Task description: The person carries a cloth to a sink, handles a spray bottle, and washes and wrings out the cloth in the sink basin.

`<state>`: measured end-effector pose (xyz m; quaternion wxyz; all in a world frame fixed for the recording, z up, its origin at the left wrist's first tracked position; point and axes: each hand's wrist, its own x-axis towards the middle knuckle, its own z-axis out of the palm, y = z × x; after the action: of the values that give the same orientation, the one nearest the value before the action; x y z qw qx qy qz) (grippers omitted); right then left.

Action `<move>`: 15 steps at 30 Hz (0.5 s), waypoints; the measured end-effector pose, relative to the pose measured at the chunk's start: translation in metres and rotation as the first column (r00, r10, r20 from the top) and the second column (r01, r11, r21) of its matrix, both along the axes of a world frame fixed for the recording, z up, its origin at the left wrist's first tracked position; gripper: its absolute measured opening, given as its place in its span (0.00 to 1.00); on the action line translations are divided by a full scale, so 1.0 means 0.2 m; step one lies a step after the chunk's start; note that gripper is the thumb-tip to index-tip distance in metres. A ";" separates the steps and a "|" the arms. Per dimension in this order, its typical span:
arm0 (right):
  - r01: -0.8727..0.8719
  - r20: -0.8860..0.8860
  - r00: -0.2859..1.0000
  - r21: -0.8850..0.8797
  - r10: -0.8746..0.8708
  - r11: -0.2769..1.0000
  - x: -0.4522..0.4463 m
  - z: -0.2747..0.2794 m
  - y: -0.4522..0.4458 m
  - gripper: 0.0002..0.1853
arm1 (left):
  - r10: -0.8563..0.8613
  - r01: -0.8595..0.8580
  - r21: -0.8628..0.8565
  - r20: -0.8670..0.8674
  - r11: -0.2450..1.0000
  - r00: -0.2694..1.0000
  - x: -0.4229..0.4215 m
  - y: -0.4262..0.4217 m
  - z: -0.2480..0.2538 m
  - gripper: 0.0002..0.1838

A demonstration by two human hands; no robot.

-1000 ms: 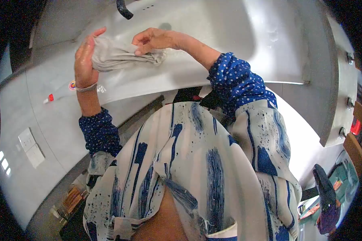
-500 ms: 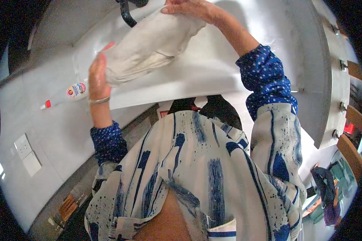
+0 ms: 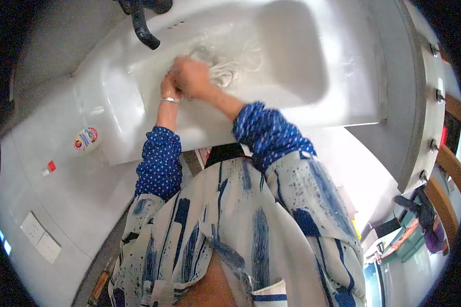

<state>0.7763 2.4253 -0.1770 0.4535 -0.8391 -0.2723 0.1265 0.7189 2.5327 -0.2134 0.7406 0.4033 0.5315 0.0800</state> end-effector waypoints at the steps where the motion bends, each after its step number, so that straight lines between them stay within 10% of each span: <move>1: -0.045 -0.039 0.998 0.061 0.047 0.997 -0.08 0.10 0.03 0.08 | -0.327 0.302 0.258 0.061 0.918 0.943 -0.04 0.04 -0.10 0.22; 2: -0.039 -0.041 0.998 0.067 0.042 0.997 -0.09 0.09 0.07 0.08 | -0.560 0.445 0.537 0.063 0.716 0.826 -0.09 0.09 -0.21 0.22; 6: 0.053 -0.019 0.998 0.019 -0.053 0.998 0.16 -0.01 0.05 0.10 | -0.054 0.067 -0.255 0.059 0.965 0.997 0.12 -0.17 0.14 0.18; 11: 0.132 -0.123 0.983 -0.019 -0.133 0.991 0.16 0.08 -0.02 0.13 | -0.101 0.117 -0.143 0.114 0.983 0.988 0.13 -0.14 0.10 0.18; 12: 0.151 0.066 0.984 0.190 -0.167 0.970 -0.01 0.19 -0.02 0.13 | -0.133 0.268 -0.092 0.689 0.959 0.712 0.06 -0.15 0.06 0.19; 14: 0.132 0.250 0.937 0.399 -0.246 0.908 -0.06 0.22 -0.01 0.13 | -0.108 0.365 0.052 0.985 0.929 0.135 0.05 -0.18 0.08 0.20; 15: 0.112 0.148 0.978 0.221 -0.147 0.969 0.00 0.18 0.00 0.12 | -0.164 0.324 -0.021 0.830 0.946 0.533 0.09 -0.18 0.15 0.18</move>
<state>0.7754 2.4256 -0.1406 0.5237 -0.8097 -0.2648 -0.0022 0.7379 2.4958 -0.1827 0.9370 0.3249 0.0710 0.1066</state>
